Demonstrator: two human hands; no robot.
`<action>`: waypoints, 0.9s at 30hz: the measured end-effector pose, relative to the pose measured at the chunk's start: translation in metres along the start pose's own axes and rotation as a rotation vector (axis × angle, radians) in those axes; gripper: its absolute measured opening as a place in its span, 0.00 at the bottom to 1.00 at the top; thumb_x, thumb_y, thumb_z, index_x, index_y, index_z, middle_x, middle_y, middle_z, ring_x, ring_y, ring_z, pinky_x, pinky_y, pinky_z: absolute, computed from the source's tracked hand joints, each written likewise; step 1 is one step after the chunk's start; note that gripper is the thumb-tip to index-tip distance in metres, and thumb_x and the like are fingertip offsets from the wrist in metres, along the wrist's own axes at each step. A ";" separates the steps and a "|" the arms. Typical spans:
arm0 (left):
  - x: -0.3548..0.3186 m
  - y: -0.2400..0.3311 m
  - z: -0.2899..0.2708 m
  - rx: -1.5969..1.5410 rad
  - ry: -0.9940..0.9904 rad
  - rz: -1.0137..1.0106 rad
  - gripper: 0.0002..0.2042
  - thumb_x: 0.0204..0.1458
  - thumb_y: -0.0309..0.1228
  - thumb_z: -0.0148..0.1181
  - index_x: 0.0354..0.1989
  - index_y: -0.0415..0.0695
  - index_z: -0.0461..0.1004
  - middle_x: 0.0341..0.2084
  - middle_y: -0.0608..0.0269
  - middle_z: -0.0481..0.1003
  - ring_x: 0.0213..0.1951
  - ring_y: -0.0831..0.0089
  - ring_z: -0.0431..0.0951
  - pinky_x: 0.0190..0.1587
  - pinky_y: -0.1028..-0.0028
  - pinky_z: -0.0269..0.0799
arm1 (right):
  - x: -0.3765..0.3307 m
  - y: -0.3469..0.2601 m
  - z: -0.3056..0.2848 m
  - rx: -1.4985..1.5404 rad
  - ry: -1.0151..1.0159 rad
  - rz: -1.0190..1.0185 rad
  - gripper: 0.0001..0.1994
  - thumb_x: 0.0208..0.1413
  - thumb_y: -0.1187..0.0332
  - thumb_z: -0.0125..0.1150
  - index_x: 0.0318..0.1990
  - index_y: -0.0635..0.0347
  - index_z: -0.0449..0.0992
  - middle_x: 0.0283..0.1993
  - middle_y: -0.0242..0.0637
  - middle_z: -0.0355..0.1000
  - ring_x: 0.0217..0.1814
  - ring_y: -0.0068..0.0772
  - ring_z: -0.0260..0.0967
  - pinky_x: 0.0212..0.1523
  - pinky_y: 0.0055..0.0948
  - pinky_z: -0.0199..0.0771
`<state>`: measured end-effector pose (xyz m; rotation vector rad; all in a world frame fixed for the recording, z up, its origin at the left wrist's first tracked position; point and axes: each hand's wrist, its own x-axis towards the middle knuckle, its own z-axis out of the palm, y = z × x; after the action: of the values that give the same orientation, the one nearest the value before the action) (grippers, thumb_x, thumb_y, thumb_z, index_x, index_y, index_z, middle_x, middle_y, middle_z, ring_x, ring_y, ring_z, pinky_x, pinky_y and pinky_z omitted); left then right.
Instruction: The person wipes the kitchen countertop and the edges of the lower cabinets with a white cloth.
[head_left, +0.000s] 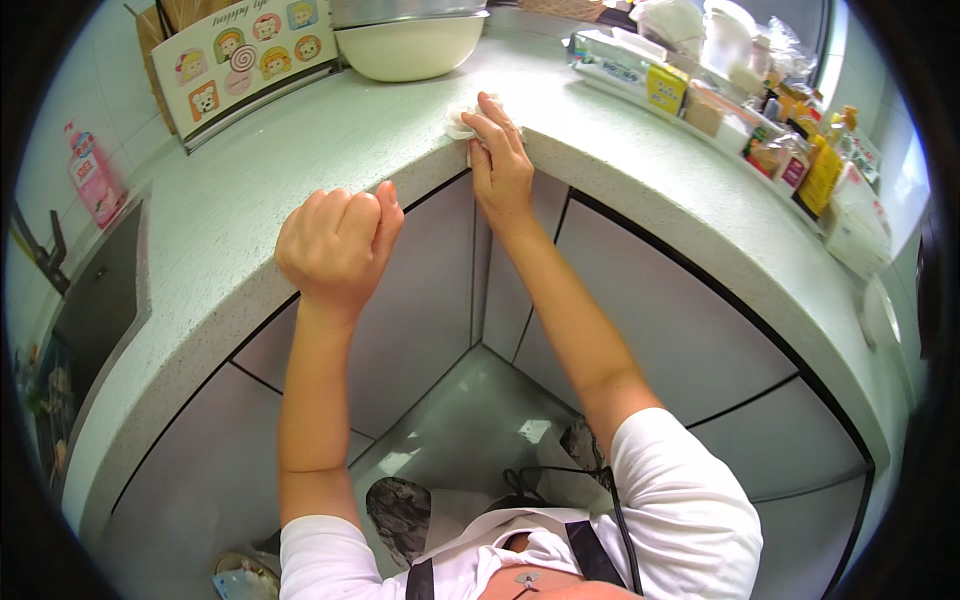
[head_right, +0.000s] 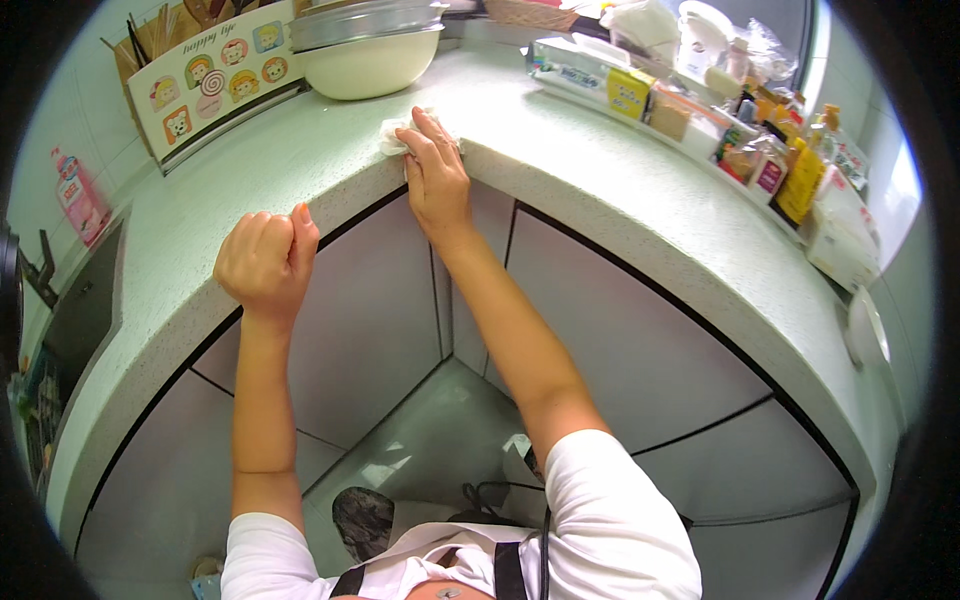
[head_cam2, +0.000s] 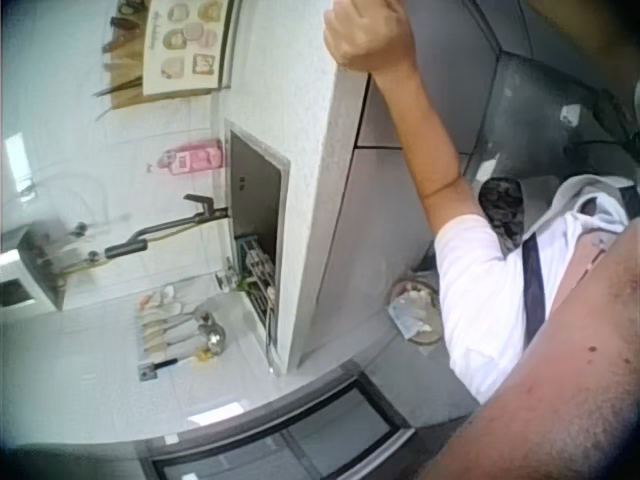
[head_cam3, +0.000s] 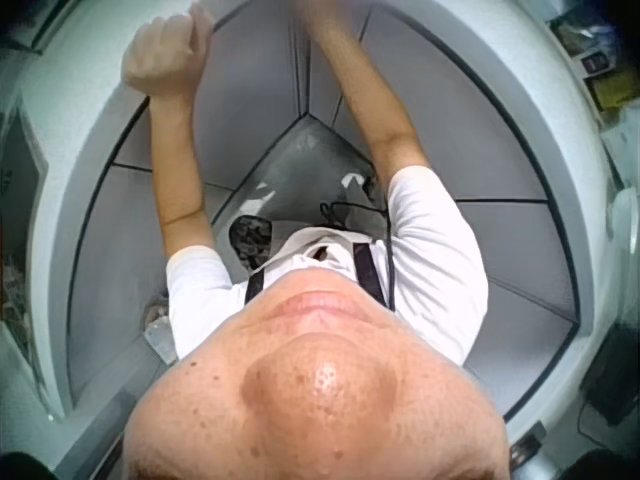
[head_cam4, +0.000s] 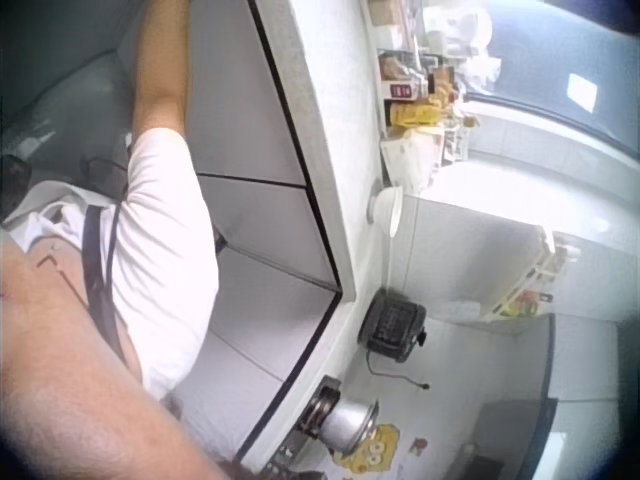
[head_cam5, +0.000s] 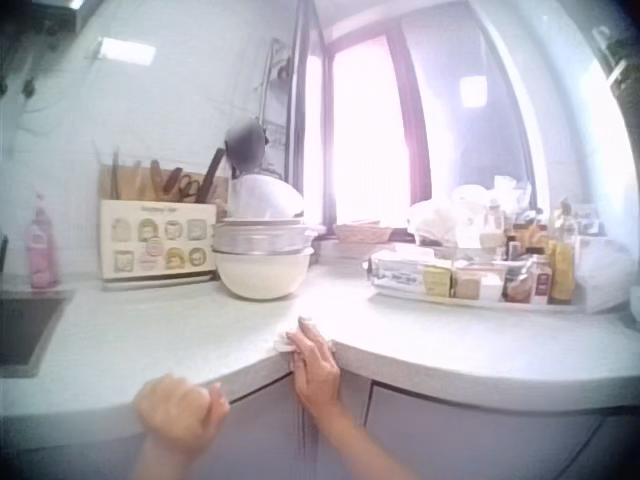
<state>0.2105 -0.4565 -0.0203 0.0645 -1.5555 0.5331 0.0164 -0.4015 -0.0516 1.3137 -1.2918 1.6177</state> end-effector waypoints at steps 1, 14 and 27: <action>0.001 0.002 0.001 -0.030 -0.014 -0.009 0.20 0.42 0.26 0.64 0.12 0.48 0.55 0.09 0.68 0.53 0.12 0.72 0.54 0.13 0.73 0.50 | -0.006 0.004 0.006 -0.038 0.042 -0.022 0.14 0.51 0.81 0.53 0.44 0.55 0.75 0.57 0.43 0.68 0.62 0.43 0.63 0.60 0.35 0.65; 0.018 0.005 -0.007 -0.183 -0.041 -0.400 0.20 0.48 0.22 0.59 0.12 0.42 0.52 0.09 0.65 0.52 0.13 0.76 0.49 0.16 0.73 0.45 | -0.060 -0.051 0.033 0.314 -0.076 -0.221 0.09 0.53 0.74 0.55 0.41 0.52 0.78 0.52 0.32 0.72 0.55 0.40 0.69 0.58 0.36 0.69; 0.025 -0.001 0.007 -0.206 -0.147 -0.523 0.21 0.54 0.28 0.55 0.13 0.44 0.52 0.10 0.74 0.52 0.16 0.86 0.50 0.18 0.78 0.45 | -0.016 0.006 0.019 0.054 0.299 0.083 0.17 0.41 0.86 0.55 0.39 0.57 0.77 0.48 0.42 0.66 0.51 0.44 0.65 0.51 0.37 0.68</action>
<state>0.2023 -0.4526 0.0038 0.3487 -1.6483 -0.0454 0.0208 -0.4200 -0.0691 1.0128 -1.1385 1.8372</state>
